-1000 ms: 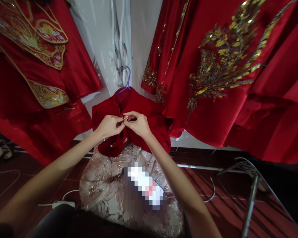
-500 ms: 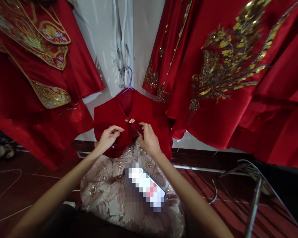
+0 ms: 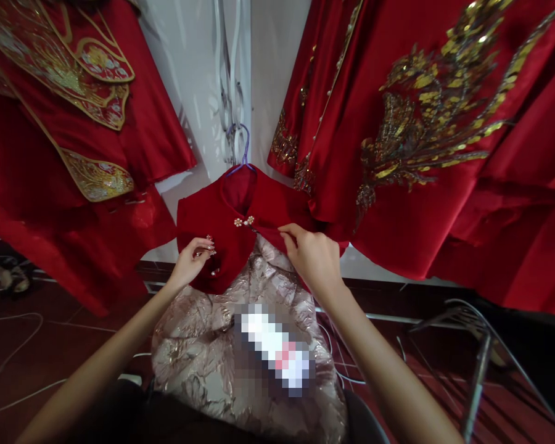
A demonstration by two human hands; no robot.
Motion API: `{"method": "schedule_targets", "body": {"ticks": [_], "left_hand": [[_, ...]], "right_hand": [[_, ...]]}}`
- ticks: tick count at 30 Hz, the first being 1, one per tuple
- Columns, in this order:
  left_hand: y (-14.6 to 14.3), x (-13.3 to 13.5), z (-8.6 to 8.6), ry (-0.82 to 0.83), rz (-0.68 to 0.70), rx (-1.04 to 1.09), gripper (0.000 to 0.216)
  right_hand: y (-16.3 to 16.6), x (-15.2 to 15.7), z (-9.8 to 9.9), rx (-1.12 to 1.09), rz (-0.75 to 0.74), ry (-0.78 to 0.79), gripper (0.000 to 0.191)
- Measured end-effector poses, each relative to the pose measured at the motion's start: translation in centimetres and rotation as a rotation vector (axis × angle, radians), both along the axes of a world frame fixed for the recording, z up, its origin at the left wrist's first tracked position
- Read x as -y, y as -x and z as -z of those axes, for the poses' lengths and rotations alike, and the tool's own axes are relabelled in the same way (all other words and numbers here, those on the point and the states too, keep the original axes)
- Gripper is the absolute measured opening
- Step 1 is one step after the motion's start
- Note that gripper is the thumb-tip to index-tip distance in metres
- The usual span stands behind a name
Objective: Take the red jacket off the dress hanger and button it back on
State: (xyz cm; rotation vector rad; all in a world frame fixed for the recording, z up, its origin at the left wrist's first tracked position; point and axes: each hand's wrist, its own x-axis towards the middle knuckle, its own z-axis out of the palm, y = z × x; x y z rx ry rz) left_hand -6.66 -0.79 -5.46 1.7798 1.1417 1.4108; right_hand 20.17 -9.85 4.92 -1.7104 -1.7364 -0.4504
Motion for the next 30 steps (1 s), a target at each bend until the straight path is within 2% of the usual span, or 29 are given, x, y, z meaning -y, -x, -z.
{"method": "schedule_targets", "body": {"ticks": [2, 3, 7, 10, 12, 17, 19, 22, 24, 30], "left_hand": [[0.0, 0.3, -0.2, -0.005, 0.003, 0.008, 0.016], [0.0, 0.5, -0.4, -0.008, 0.004, 0.011, 0.016], [0.0, 0.7, -0.8, -0.013, 0.027, 0.027, 0.017], [-0.3, 0.6, -1.0, -0.001, 0.023, 0.074, 0.017], [-0.4, 0.5, -1.2, 0.029, 0.009, 0.113, 0.017], [-0.7, 0.6, -1.9, 0.077, 0.003, 0.167, 0.019], [-0.7, 0.5, -2.0, 0.067, -0.003, 0.162, 0.020], [-0.5, 0.2, -1.9, 0.034, -0.011, 0.148, 0.019], [-0.3, 0.0, -1.7, 0.017, -0.007, 0.135, 0.018], [0.0, -0.1, -1.3, 0.024, 0.006, 0.108, 0.018]], "right_hand": [[0.0, 0.3, -0.5, -0.027, 0.015, 0.006, 0.019], [0.0, 0.3, -0.7, -0.078, -0.035, 0.039, 0.017], [0.6, -0.4, -0.6, -0.452, -0.492, 0.289, 0.015], [2.7, -1.7, -0.1, -0.658, -0.730, 0.331, 0.021], [4.8, -3.0, 0.6, -0.673, -0.742, 0.261, 0.016], [9.7, -7.1, 3.2, -0.568, -0.567, 0.113, 0.004], [10.8, -8.4, 4.5, -0.604, -0.585, 0.197, 0.013], [11.5, -9.3, 5.9, -0.693, -0.703, 0.370, 0.038], [11.5, -9.3, 6.4, -0.723, -0.778, 0.389, 0.048], [11.0, -8.9, 6.4, -0.671, -0.837, 0.342, 0.042]]}}
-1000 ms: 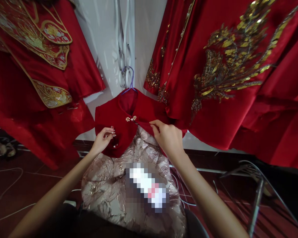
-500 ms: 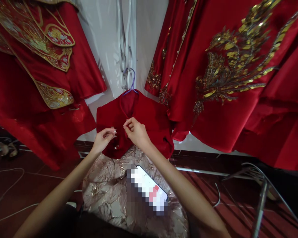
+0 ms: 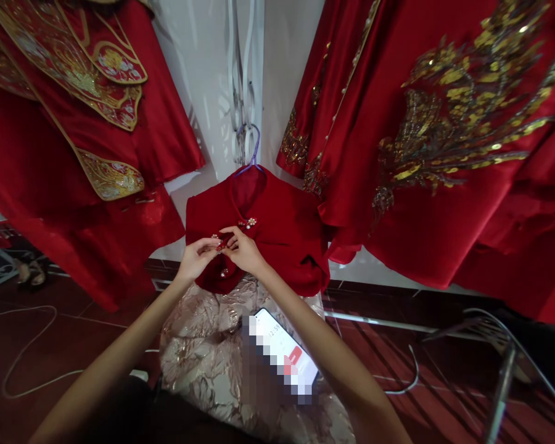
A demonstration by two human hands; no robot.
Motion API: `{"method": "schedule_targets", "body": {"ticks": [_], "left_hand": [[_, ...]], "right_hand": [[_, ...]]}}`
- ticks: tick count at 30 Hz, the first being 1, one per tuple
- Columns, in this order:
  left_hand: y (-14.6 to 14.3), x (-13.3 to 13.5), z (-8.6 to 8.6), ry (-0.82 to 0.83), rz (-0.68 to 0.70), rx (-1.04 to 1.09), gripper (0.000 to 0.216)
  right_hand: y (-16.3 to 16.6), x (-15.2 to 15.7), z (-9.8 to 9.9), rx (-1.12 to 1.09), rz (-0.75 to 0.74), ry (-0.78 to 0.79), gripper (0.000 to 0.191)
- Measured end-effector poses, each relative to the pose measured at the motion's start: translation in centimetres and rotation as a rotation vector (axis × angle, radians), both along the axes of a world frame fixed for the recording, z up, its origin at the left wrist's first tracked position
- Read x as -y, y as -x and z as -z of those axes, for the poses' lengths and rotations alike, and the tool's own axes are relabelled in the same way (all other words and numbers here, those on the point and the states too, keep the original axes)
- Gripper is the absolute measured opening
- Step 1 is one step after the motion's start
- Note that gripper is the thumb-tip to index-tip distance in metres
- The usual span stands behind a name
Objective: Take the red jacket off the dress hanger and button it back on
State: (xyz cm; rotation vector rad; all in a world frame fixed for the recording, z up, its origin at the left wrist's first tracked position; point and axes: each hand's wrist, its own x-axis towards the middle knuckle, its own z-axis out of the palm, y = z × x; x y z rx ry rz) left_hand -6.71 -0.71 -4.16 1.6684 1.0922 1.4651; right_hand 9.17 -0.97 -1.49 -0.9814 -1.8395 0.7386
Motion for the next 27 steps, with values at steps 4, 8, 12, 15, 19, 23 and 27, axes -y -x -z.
{"method": "schedule_targets", "body": {"ticks": [4, 8, 12, 15, 19, 23, 27], "left_hand": [[0.1, 0.2, -0.2, 0.003, -0.007, 0.020, 0.019], [0.1, 0.1, -0.1, -0.009, 0.000, 0.027, 0.020], [0.2, -0.3, 0.0, -0.045, -0.021, -0.001, 0.023], [0.4, -0.4, -0.1, -0.050, -0.037, -0.048, 0.024], [0.7, -0.6, -0.6, -0.071, -0.045, -0.096, 0.025], [1.2, -0.9, -1.2, -0.111, -0.035, -0.221, 0.021], [1.4, -0.8, -2.1, -0.169, -0.047, -0.401, 0.016]], "right_hand": [[-0.1, -0.3, 0.2, -0.016, 0.068, 0.000, 0.045], [0.2, -0.8, 0.4, -0.039, 0.149, 0.005, 0.044], [0.8, -0.8, 0.4, -0.027, 0.186, -0.054, 0.040], [1.0, -0.5, 0.5, -0.007, 0.207, -0.137, 0.039], [1.2, -0.6, 0.9, 0.005, 0.243, -0.215, 0.038], [1.5, -0.8, 1.4, 0.018, 0.277, -0.236, 0.036], [1.6, -0.8, 1.5, 0.029, 0.288, -0.261, 0.031]]}}
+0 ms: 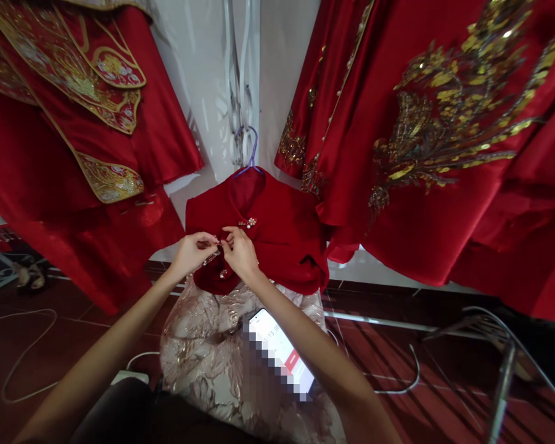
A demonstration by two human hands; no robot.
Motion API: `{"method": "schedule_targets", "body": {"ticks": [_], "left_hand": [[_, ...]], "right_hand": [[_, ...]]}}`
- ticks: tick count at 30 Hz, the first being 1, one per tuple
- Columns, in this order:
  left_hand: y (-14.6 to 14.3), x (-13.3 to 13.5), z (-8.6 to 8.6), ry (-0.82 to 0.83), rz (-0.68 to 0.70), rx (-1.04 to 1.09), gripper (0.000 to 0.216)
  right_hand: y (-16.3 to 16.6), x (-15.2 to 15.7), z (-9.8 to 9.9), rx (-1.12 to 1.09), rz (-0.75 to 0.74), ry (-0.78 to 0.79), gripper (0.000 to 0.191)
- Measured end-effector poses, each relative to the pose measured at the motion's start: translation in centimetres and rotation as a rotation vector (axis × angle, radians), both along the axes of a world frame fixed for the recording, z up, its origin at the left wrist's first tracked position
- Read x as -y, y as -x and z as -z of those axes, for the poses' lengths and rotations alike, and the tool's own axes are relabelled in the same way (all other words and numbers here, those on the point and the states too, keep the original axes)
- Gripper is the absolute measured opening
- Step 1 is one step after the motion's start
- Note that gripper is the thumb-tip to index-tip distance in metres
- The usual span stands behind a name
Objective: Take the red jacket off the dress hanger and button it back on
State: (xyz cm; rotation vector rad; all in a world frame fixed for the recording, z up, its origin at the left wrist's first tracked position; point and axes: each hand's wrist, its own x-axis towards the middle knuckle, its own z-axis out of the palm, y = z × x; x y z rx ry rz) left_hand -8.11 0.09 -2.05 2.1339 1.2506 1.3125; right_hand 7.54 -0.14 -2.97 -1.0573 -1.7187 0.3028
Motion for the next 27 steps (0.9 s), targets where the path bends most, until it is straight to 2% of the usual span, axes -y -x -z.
{"method": "schedule_targets", "body": {"ticks": [7, 13, 18, 22, 25, 27], "left_hand": [[0.2, 0.3, -2.1, -0.196, 0.042, -0.339, 0.010], [0.7, -0.4, -2.4, -0.185, 0.115, -0.367, 0.010], [0.3, 0.6, 0.1, -0.144, -0.049, -0.158, 0.018], [-0.2, 2.7, 3.2, -0.023, 0.091, -0.284, 0.011], [-0.6, 3.7, 5.0, 0.018, 0.139, -0.338, 0.014], [-0.7, 3.8, 5.5, 0.024, 0.139, -0.333, 0.010]], "right_hand": [[0.1, -0.2, 0.0, 0.016, 0.053, 0.018, 0.025], [0.0, -0.3, -0.1, 0.036, 0.068, 0.039, 0.024], [-1.5, 0.9, -1.4, 0.054, -0.060, 0.135, 0.024], [-5.0, 2.8, -1.5, 0.165, -0.042, 0.217, 0.019], [-7.9, 4.2, -0.3, 0.271, 0.043, 0.304, 0.022], [-9.3, 4.8, 0.8, 0.322, 0.102, 0.357, 0.025]]}}
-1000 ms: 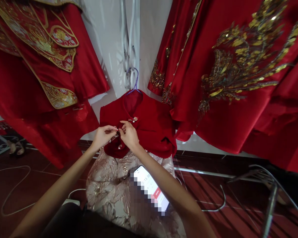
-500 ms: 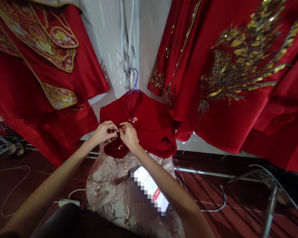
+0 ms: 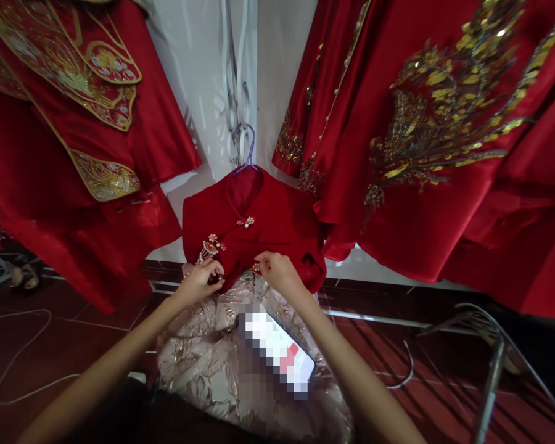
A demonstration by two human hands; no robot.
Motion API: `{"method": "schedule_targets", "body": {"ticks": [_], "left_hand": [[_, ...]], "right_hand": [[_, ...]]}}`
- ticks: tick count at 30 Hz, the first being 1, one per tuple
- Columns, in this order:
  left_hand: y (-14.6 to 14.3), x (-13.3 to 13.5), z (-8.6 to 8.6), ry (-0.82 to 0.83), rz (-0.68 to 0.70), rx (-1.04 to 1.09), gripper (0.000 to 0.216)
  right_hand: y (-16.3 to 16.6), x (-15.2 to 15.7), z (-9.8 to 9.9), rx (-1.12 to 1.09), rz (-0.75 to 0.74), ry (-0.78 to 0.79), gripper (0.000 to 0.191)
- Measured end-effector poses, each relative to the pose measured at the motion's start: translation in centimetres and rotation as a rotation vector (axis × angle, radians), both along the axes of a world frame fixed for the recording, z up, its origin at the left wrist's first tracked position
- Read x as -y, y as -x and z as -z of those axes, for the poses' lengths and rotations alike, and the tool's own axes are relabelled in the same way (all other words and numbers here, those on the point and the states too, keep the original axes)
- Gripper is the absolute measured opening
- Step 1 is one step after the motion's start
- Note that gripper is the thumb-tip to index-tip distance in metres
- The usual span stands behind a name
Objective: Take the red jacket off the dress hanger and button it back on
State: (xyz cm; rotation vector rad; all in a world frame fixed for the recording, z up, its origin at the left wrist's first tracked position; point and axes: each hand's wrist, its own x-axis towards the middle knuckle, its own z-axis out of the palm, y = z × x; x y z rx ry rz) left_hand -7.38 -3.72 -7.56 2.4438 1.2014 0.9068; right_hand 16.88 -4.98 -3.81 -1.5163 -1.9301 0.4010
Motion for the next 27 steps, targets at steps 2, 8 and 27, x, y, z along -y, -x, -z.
{"method": "schedule_targets", "body": {"ticks": [2, 8, 27], "left_hand": [[0.0, -0.1, 0.2, 0.000, 0.000, 0.021, 0.007], [0.5, -0.2, 0.4, 0.044, 0.037, 0.019, 0.009], [-0.1, -0.9, 1.1, 0.251, -0.034, 0.223, 0.009]], "right_hand": [[-0.6, 0.2, 1.2, 0.031, 0.057, 0.036, 0.025], [0.5, -0.5, 4.2, 0.057, 0.082, -0.068, 0.014], [3.3, 3.3, -1.1, -0.646, -0.410, 0.437, 0.030]]}}
